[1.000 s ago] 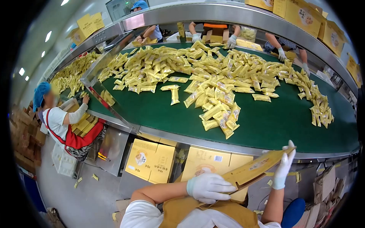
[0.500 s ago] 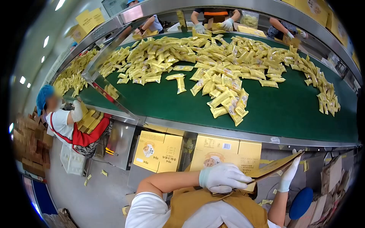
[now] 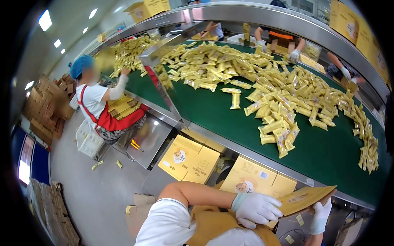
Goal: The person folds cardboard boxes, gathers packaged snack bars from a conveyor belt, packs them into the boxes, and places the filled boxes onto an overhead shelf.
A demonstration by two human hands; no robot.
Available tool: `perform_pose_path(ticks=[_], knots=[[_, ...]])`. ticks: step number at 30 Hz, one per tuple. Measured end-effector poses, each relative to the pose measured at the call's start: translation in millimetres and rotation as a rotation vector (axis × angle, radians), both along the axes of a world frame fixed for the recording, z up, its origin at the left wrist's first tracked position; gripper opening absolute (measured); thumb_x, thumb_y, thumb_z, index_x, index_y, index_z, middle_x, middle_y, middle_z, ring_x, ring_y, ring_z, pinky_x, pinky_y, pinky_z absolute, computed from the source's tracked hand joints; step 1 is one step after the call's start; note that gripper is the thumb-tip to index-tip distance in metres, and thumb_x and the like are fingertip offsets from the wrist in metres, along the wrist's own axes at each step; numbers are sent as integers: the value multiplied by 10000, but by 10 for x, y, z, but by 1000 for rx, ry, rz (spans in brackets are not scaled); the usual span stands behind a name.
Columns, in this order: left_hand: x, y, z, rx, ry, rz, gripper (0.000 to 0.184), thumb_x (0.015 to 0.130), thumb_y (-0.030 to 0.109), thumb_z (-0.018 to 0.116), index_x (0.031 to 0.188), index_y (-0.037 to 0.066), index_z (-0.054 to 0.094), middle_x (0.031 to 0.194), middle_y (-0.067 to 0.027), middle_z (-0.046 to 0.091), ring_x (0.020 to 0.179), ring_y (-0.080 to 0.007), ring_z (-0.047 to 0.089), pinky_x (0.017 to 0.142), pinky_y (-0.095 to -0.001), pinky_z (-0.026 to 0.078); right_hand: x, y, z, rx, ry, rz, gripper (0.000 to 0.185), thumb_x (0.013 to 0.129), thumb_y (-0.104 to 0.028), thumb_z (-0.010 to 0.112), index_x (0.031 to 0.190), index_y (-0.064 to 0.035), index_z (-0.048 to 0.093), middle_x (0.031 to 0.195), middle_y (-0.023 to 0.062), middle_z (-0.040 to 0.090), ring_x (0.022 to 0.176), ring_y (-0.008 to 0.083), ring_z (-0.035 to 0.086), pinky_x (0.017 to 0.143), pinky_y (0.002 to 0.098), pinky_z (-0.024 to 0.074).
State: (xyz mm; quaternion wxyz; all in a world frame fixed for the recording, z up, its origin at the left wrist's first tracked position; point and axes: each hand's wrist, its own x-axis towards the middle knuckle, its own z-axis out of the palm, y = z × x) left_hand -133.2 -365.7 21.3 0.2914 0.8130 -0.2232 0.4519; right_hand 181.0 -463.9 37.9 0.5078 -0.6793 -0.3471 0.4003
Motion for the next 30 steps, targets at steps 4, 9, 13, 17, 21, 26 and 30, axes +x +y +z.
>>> perform_pose_path(ticks=[4, 9, 13, 17, 21, 26, 30], knots=[[36, -1, -10, -2, -72, 32, 390, 1007, 281, 406, 806, -18, 556, 1054, -254, 614, 1063, -448, 627, 934, -595, 484, -262, 229, 181, 135, 39, -11, 348, 827, -67, 537, 1164, 20, 533, 989, 90, 643, 786, 150, 641, 677, 265, 534], [79, 133, -17, 14, -162, 106, 336, 951, 230, 461, 698, 15, 513, 846, -213, 568, 884, -411, 629, 867, -547, 505, -50, 341, -305, 229, -8, -44, 372, 839, -46, 554, 1200, 26, 495, 1091, 111, 612, 963, 198, 639, 892, 315, 532], [177, 181, 93, 110, -54, -7, 353, 863, 222, 558, 569, 69, 438, 619, -123, 449, 626, -356, 533, 661, -481, 466, 8, 377, -149, 256, 76, 63, 399, 754, 34, 488, 1153, 35, 499, 1078, 99, 597, 957, 193, 611, 907, 318, 514], [113, 468, 336, 203, 65, 213, 335, 782, 233, 614, 534, 106, 428, 570, -81, 428, 516, -314, 458, 520, -446, 358, -106, 342, 203, 164, -214, 207, 263, 685, 37, 490, 947, 28, 497, 870, 60, 533, 811, 140, 541, 775, 259, 462], [46, 670, 437, 313, 421, 419, 441, 833, 363, 585, 481, 101, 537, 536, -95, 541, 480, -334, 508, 511, -437, 373, -514, 343, 515, 269, -1130, 620, 138, 644, -34, 587, 726, -14, 478, 606, 197, 521, 585, 370, 586, 588, 466, 486], [62, 503, 20, 429, 1464, 371, 381, 892, 393, 561, 747, 76, 714, 824, -143, 715, 788, -314, 687, 754, -404, 544, -1116, 578, 618, -107, -1099, 1009, 398, 726, -392, 757, 782, -30, 601, 759, 195, 630, 750, 397, 643, 693, 464, 537], [87, 579, -25, 454, 388, 640, 426, 740, 217, 692, 1113, 13, 661, 1211, -161, 603, 1208, -300, 545, 1028, -392, 428, -731, 601, 690, -22, -627, 1206, 565, 680, -440, 879, 966, -19, 633, 920, 124, 605, 803, 252, 627, 730, 350, 530]])
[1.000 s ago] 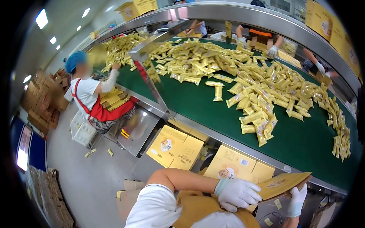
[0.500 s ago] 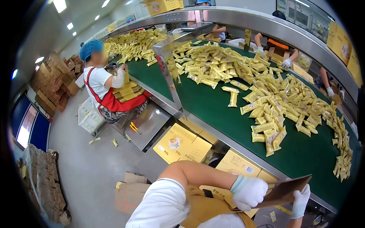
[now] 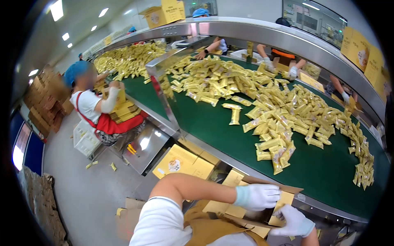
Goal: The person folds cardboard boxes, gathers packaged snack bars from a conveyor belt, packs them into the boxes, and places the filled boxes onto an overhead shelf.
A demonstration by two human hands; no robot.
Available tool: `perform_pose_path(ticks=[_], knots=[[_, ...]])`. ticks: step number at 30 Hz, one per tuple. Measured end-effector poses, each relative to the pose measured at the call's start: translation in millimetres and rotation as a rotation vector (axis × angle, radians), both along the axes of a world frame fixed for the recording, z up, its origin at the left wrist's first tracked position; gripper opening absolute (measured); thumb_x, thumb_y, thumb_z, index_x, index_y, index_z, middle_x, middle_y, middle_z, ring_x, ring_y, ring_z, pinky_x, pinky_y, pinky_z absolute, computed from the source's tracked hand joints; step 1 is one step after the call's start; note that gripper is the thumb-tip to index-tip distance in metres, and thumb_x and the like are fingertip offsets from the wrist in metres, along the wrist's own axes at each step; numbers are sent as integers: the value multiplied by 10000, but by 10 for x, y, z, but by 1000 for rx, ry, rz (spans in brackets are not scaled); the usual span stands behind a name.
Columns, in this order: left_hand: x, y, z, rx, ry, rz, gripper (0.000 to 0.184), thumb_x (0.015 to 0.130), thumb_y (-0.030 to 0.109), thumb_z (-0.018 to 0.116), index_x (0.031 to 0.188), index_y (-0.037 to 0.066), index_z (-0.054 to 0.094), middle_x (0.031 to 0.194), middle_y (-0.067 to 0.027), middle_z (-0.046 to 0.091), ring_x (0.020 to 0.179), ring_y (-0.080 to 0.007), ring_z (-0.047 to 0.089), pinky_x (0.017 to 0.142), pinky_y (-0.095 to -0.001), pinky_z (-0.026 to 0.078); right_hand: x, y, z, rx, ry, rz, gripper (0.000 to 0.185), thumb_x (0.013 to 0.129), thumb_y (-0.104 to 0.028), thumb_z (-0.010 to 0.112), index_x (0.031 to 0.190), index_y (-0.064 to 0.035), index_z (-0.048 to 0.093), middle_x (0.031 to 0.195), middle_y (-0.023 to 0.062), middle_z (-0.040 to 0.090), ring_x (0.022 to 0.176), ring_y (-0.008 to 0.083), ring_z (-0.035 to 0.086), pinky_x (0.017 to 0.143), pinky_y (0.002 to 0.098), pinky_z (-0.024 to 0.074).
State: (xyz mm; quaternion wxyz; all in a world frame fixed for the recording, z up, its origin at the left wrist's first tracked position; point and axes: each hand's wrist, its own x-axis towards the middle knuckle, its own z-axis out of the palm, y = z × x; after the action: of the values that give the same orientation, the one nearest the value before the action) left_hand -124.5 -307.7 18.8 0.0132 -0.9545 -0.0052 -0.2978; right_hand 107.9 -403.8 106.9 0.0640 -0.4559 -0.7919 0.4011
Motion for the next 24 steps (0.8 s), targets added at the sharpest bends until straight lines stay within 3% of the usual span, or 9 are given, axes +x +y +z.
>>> perform_pose_path(ticks=[2, 4, 5, 8, 10, 13, 17, 20, 24], knots=[[-54, -11, 309, 131, -187, 274, 596, 724, 203, 706, 1272, -1, 591, 1168, -152, 589, 1109, -293, 577, 1023, -393, 429, 121, -148, -168, 46, 196, -72, 644, 653, -325, 913, 1100, -6, 578, 1016, 106, 565, 807, 200, 598, 751, 320, 522], [-97, 11, 307, -172, 13, 413, 585, 826, 309, 684, 1322, 26, 556, 1160, -130, 626, 1080, -317, 607, 975, -389, 482, 65, -297, -433, 179, 228, -441, 794, 605, -247, 926, 1237, 0, 514, 1085, 106, 532, 855, 190, 579, 798, 328, 518], [-107, -21, 434, -321, 171, 470, 632, 843, 358, 685, 1349, 14, 525, 1032, -124, 629, 943, -289, 642, 851, -384, 518, -34, -335, -377, 274, 143, -579, 965, 564, -212, 922, 1364, 21, 434, 1190, 127, 498, 923, 202, 556, 843, 349, 513], [-40, -18, 662, -548, 332, 395, 494, 878, 430, 656, 1151, 25, 585, 872, -137, 609, 819, -294, 651, 729, -407, 532, -80, -359, -665, 420, 62, -673, 1262, 516, -226, 976, 1486, 85, 232, 1421, 253, 353, 1312, 383, 431, 1099, 433, 413], [-50, -33, 788, -573, 315, 322, 447, 877, 438, 653, 1055, 35, 581, 876, -151, 613, 823, -322, 650, 718, -421, 533, -212, -332, -736, 86, 556, -818, 1240, 605, -98, 904, 1534, 76, 102, 1490, 239, 311, 1385, 349, 386, 1158, 429, 361], [-59, 51, 817, -732, 331, 308, 505, 885, 458, 648, 1119, 16, 578, 1005, -194, 621, 950, -369, 635, 823, -441, 527, -246, -312, -653, -197, 829, -822, 1168, 669, -31, 822, 1561, 12, 68, 1530, 214, 323, 1396, 291, 408, 1130, 417, 411], [-72, 157, 755, -795, 408, 361, 676, 898, 504, 640, 1337, 4, 517, 1167, -245, 634, 1071, -400, 628, 940, -444, 507, -242, -365, -670, 371, 431, -651, 802, 629, -126, 834, 1379, -76, 556, 1473, 180, 482, 1379, 343, 456, 1158, 502, 344], [-53, 181, 765, -857, 538, 348, 764, 915, 556, 601, 1413, -4, 453, 1215, -265, 625, 1107, -405, 620, 961, -441, 501, -24, -355, -716, 552, 213, -297, 419, 620, -229, 834, 1024, -129, 780, 1310, 90, 657, 1374, 378, 460, 1168, 558, 290], [12, 101, 639, -966, 574, 252, 849, 917, 610, 563, 1454, -28, 400, 1357, -304, 519, 1241, -431, 533, 1041, -467, 436, -51, -334, -853, 362, 231, -450, 208, 646, -242, 800, 833, -153, 813, 1020, -2, 767, 1334, 365, 508, 1169, 564, 280]])
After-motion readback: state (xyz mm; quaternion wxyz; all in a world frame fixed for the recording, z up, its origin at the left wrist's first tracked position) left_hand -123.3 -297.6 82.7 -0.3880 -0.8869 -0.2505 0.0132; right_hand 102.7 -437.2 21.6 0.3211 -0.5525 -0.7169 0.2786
